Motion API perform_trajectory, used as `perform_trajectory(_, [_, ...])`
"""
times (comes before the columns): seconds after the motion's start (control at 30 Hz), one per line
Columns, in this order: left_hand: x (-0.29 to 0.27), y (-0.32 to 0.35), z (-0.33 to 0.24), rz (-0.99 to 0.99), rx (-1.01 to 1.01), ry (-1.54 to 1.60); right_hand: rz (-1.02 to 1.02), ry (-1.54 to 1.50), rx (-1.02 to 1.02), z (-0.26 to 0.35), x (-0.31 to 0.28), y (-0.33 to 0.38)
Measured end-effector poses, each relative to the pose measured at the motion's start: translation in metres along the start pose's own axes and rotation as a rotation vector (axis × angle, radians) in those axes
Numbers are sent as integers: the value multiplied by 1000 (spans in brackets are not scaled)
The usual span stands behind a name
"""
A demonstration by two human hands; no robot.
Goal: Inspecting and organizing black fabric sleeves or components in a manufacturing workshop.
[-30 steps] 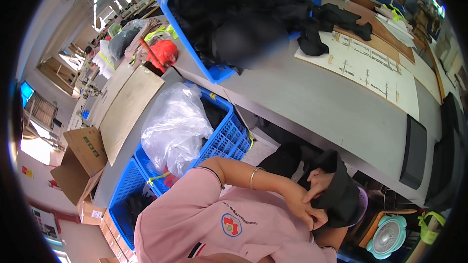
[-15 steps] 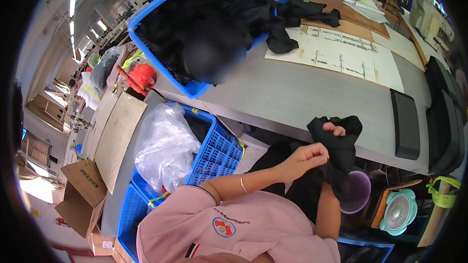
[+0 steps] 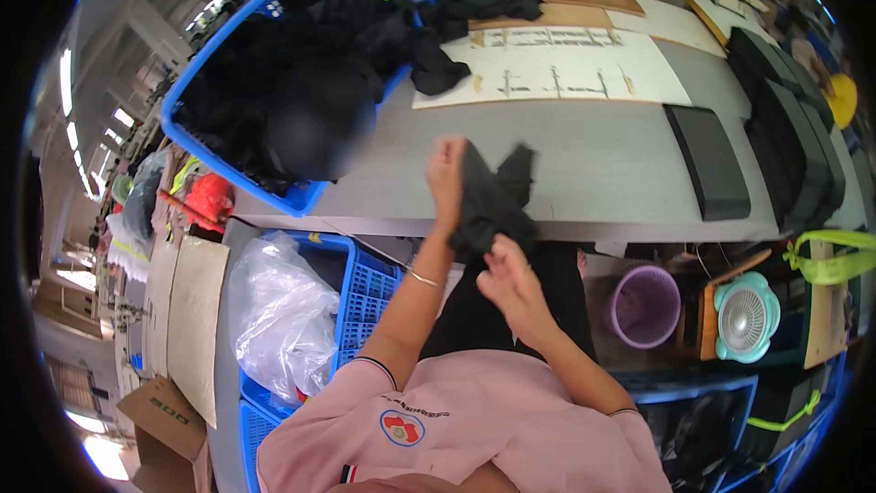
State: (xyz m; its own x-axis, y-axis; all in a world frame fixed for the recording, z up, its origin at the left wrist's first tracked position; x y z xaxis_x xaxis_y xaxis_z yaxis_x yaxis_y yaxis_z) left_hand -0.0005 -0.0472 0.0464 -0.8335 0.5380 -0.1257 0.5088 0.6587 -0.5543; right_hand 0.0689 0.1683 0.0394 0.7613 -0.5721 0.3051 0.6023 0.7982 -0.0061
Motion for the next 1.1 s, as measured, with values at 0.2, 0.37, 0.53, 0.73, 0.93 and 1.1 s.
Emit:
perform_trajectory(0.2, [-34,-15,17,-75,1,262,78,-76,246,-22,-34,68])
perform_trajectory(0.37, [-32,13,-23,126,-229,717,-494,122,204,-17,-64,58])
perform_trajectory(0.53, [-16,62,-68,407,-343,759,-618,763,-204,26,-52,11])
perform_trajectory(0.73, [-38,58,-71,479,-502,777,-243,-258,327,39,-50,-9])
perform_trajectory(0.93, [-31,143,-70,690,-1088,1178,-367,114,120,20,-54,-26])
perform_trajectory(1.1, [-18,158,-63,978,-937,1497,-16,-135,476,-39,-37,-41])
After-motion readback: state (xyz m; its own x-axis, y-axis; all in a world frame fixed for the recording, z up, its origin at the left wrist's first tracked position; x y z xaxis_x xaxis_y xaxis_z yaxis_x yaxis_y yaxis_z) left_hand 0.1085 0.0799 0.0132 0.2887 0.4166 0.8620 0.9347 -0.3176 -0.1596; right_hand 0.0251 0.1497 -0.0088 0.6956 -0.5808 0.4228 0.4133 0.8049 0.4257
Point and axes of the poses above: each hand's wrist, its own y-axis away from the middle knuckle, its own x-axis out of the palm, z = x × y, the point moved 2 cm from there along -y, towards the middle knuckle, and after that the axes turned 14 degrees about x, right-handed, at the moved point
